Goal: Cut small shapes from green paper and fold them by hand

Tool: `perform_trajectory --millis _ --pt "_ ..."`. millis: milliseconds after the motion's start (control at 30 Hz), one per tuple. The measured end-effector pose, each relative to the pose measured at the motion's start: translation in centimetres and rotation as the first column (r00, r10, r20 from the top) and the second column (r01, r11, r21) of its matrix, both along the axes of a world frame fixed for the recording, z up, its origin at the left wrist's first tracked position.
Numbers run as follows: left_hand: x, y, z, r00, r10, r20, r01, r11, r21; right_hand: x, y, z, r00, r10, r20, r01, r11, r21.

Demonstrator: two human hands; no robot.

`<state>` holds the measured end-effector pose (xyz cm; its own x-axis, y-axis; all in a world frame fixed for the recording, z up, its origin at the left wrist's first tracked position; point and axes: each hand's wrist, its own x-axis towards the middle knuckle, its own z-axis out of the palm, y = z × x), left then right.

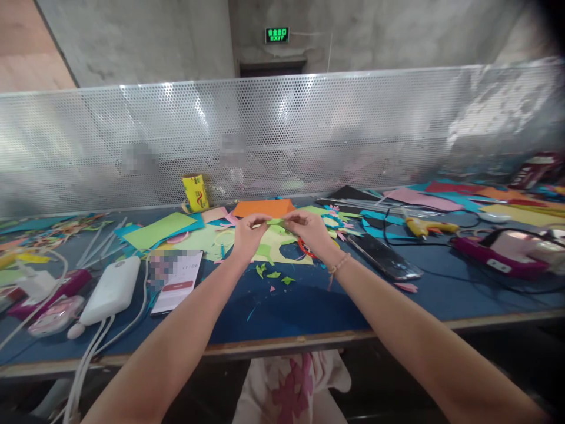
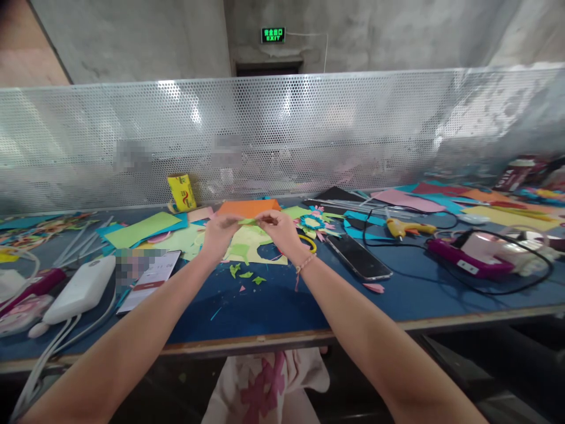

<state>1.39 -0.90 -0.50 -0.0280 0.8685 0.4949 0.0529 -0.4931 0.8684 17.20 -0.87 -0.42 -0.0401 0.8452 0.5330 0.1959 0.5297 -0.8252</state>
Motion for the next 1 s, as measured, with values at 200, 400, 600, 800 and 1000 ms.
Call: perform_trajectory --millis 200,400,600,800,1000 --pt "0.0 -0.2 0.1 1.0 0.012 -0.002 -0.011 0.996 0.085 0.2 -0.6 0.5 0.98 -0.136 0.146 0.106 0.974 0.199" --pt "0.8 0.1 -0.2 0.905 -0.101 0.414 0.18 0.971 -0.155 0.2 -0.9 0.7 0.977 -0.162 0.142 0.122 0.959 0.258" --pt "0.9 -0.5 0.2 0.892 -0.188 0.411 0.304 0.922 -0.238 0.1 -1.2 0.8 0.985 -0.082 0.15 0.04 0.964 0.264" --pt "0.9 -0.6 0.5 0.91 -0.159 0.383 0.26 0.938 -0.23 -0.1 -0.8 0.6 0.998 -0.016 0.068 0.004 0.985 0.173" --pt "0.9 -0.7 0.5 0.889 -0.183 0.42 0.309 0.916 -0.255 -0.1 -0.4 0.3 0.999 0.038 0.002 -0.038 0.998 0.057"
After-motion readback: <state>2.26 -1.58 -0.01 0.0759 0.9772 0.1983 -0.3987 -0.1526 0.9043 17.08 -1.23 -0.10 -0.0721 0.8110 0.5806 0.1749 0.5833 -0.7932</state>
